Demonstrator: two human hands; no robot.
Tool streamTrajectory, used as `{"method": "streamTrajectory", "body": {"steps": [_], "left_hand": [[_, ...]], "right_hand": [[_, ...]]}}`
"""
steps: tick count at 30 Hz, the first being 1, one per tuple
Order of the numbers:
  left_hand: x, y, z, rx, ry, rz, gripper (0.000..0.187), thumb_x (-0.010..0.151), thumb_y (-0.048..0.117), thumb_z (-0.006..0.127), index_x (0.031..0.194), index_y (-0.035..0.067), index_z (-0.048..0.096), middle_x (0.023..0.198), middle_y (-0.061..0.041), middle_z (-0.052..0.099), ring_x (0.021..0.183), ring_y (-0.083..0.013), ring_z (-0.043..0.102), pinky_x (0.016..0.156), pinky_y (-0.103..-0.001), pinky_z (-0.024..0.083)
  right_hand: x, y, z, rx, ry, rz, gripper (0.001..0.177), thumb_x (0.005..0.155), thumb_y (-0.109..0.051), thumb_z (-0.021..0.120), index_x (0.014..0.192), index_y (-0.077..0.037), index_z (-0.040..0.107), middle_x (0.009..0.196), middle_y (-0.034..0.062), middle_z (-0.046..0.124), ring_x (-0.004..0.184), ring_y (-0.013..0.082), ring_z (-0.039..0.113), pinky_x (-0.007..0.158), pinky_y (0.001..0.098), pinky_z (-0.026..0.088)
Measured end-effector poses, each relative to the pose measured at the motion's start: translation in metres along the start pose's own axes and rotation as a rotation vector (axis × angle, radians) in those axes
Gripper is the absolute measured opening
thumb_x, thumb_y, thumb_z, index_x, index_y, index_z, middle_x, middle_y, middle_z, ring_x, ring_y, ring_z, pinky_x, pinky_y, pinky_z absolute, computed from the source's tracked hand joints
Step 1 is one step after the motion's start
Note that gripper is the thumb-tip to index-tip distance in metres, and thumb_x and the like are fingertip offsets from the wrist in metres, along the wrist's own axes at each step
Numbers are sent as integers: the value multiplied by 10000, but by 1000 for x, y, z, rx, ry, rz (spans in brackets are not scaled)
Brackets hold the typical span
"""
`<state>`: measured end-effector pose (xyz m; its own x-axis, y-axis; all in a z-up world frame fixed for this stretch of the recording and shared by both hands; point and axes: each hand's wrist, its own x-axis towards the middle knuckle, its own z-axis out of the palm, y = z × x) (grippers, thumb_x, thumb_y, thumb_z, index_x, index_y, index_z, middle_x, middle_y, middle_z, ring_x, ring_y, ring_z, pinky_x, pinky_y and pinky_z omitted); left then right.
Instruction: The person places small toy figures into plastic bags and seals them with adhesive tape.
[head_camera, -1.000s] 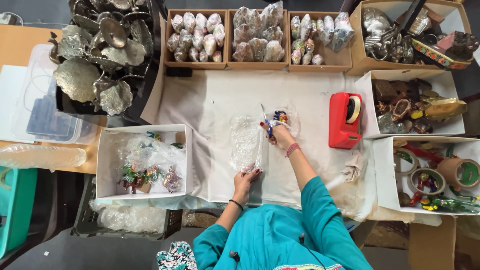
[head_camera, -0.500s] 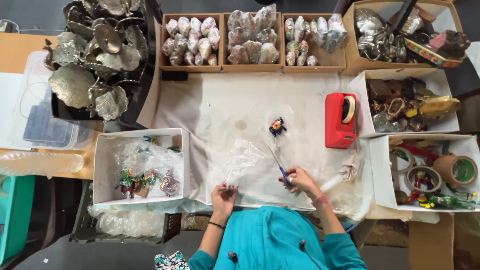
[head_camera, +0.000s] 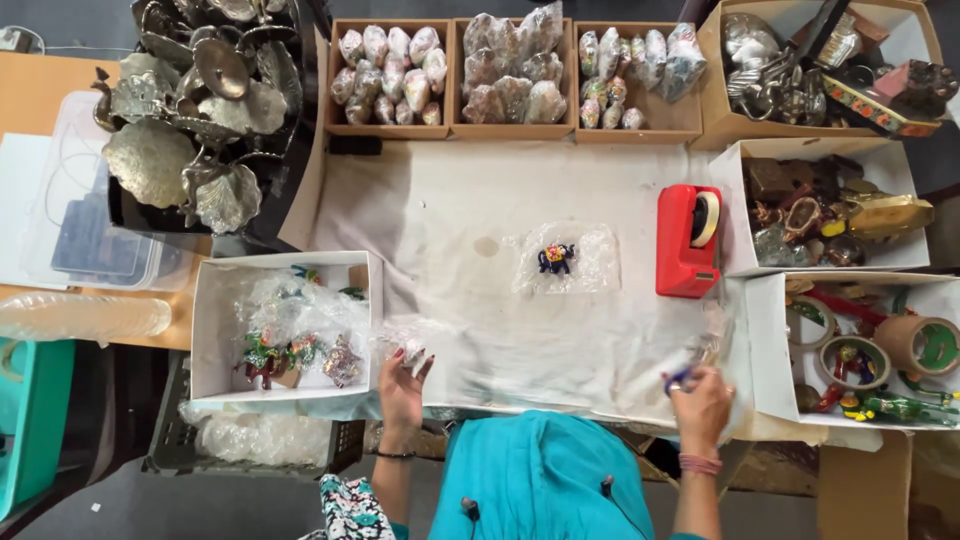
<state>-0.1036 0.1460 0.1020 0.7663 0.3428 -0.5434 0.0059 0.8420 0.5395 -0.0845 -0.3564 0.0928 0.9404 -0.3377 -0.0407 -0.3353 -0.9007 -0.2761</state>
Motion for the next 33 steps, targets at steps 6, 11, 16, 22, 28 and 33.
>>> {"method": "streamTrajectory", "body": {"steps": [6,11,16,22,28,33], "left_hand": [[-17,41,47,160,-87,207,324,913,83,613,1227,5,635,1120,-83,711,1026,-211,684,969,-403,556],[-1,99,30,738,208,1023,182,1015,10,597,1013,27,417,957,-116,491,731,-163,509,696,-310,510],[34,129,61,1055,280,1212,277,987,31,536,1237,42,418,1137,-109,518,945,-198,563,830,-345,524],[153,97,8,673,92,405,245,988,126,553,1204,12,558,1148,-146,634,986,-203,627,851,-335,545],[188,88,-1,1753,114,809,148,885,97,651,1000,29,714,1020,-203,714,974,-369,632,868,-491,501],[162,125,45,2299,-34,883,186,751,147,693,911,71,751,1031,-207,737,988,-417,652,893,-574,450]], "right_hand": [[30,52,13,-50,-282,257,471,784,-410,864,1067,-62,724,1068,196,748,987,387,704,847,493,559],[44,11,-3,85,-278,-25,512,805,-444,813,1136,-69,704,1029,174,768,983,360,726,846,463,565],[59,-91,-22,179,-333,-211,480,802,-405,815,1126,-75,687,1018,173,759,972,351,718,844,450,562],[55,-157,-9,201,-428,-336,466,800,-377,821,1128,-83,669,1023,152,749,967,324,715,843,431,562],[36,-150,-6,172,-503,-304,455,807,-376,820,1127,-96,658,1008,138,740,965,318,696,825,434,555],[35,-127,8,176,-520,-240,432,808,-370,816,1100,-88,668,987,131,740,958,310,700,821,424,559]]}}
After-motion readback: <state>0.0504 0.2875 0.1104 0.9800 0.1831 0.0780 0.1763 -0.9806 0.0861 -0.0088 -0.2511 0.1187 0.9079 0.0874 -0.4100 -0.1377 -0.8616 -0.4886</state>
